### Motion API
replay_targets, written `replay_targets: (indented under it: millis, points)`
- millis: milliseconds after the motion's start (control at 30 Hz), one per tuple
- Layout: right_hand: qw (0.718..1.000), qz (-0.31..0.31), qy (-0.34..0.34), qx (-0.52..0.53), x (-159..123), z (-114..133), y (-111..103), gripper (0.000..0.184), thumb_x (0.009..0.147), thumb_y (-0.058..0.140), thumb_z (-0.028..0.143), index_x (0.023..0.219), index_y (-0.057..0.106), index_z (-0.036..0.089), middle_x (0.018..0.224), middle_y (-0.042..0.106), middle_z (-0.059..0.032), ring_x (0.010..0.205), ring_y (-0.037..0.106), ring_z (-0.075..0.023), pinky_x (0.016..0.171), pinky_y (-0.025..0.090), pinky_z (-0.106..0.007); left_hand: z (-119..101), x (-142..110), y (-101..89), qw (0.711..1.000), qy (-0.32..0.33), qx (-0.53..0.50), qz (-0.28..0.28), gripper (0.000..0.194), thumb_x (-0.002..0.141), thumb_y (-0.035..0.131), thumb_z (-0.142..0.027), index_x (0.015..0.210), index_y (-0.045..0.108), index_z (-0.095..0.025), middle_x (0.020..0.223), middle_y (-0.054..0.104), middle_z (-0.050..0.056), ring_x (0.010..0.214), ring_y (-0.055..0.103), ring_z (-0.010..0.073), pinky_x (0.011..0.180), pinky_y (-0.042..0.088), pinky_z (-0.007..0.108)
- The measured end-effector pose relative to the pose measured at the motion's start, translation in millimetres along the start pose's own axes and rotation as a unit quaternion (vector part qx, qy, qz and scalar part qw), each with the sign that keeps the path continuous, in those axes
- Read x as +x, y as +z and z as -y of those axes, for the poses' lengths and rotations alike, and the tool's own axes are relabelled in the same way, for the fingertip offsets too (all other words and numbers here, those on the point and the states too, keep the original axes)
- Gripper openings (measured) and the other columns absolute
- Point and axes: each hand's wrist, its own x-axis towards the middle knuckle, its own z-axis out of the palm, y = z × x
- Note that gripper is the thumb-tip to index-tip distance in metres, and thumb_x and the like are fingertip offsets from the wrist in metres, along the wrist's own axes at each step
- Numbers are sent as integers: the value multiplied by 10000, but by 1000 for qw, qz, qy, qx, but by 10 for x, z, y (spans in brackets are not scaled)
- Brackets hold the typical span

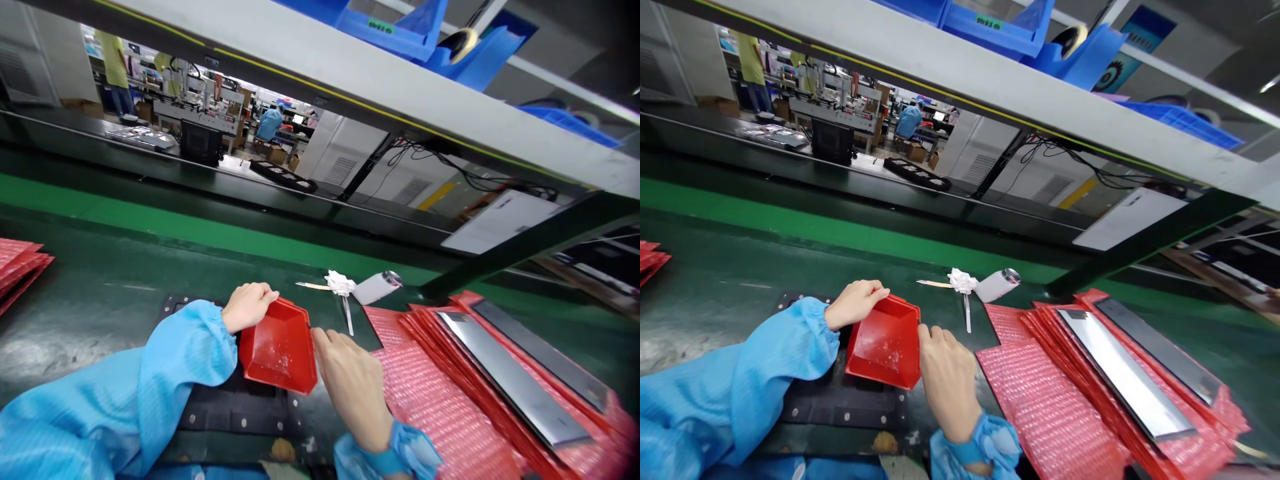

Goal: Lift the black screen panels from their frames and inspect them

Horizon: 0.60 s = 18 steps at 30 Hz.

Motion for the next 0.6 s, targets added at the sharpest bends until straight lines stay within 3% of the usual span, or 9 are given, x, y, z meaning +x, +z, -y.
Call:
replay_targets:
  millis: [133,367,600]
  points:
    - [1000,4,14,-4,78,16,43,104,885,606,112,834,590,202,719,590,-12,707,576,-202,557,256,-310,-10,-13,1,1000,-1,15,1,353,946,355,-410,846,635,-220,885,709,60,909,651,242,769,419,295]
    - [1000,21,-13,-20,-66,27,-12,183,819,647,36,872,596,204,716,592,-7,669,576,-198,540,251,-303,-16,-8,2,1000,-5,18,-4,379,955,332,-418,835,628,-213,867,710,66,898,658,237,777,428,296]
    - [999,-18,2,-28,125,30,106,147,890,552,74,822,580,201,690,592,-17,663,582,-195,531,251,-311,19,7,45,1000,-8,11,-14,373,961,328,-400,835,621,-208,887,709,85,915,657,254,784,421,308]
